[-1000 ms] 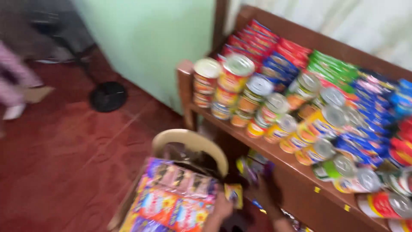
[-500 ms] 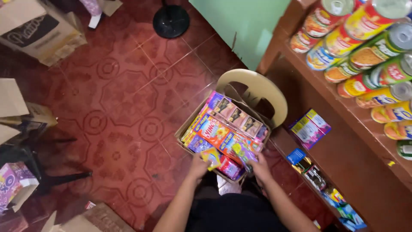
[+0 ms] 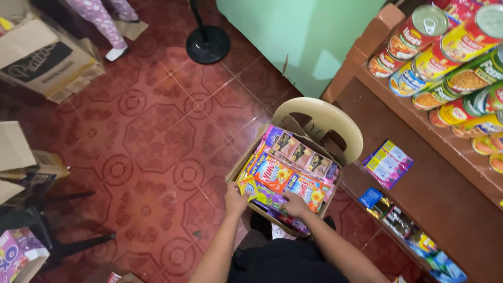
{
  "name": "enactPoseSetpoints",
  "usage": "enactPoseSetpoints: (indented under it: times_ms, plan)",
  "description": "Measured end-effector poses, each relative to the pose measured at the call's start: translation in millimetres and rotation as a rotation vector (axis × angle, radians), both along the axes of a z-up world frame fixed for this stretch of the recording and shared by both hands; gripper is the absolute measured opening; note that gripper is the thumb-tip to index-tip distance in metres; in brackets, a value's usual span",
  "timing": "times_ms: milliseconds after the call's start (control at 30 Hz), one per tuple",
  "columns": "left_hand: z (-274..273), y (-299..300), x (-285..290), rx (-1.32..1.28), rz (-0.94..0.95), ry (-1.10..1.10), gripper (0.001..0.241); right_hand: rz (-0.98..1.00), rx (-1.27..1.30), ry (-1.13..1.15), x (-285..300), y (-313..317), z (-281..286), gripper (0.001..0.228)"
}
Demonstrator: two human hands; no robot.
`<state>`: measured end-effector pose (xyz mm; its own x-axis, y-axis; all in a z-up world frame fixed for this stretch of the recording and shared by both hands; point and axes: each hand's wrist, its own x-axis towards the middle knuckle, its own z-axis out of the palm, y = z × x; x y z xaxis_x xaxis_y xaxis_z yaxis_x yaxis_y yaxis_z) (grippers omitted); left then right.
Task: Stocking various grocery items such as canned goods and packaged snacks onto shelves in a grocery store setting.
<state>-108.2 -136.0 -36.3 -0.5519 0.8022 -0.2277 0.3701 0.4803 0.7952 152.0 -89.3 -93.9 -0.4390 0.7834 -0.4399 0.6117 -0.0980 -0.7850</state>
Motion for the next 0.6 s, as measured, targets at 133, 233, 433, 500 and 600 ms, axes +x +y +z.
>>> enactPoseSetpoints:
  times_ms: [133,233,433,500,600]
  plan:
    - [29.6,10.5,-9.9,-0.086,0.024,-0.018,0.063,0.102,0.256,-0.243,-23.8,-16.8,32.6,0.032]
    - [86.9,15.6,-5.8,-0.164,-0.143,0.152,0.078,0.077,0.444,-0.240,-38.4,-26.4,83.4,0.034]
    - [94.9,14.0,-14.3,-0.197,-0.328,0.540,0.049,0.111,0.484,-0.303,-45.1,-24.5,133.0,0.029]
    - [60.7,7.5,-23.1,-0.076,-0.768,0.429,0.029,0.204,0.290,-0.269,-49.0,-25.3,154.4,0.027]
    - [74.2,3.7,-15.4,-0.104,-0.778,0.551,0.031,0.254,0.300,-0.244,-51.3,-35.4,114.1,0.043]
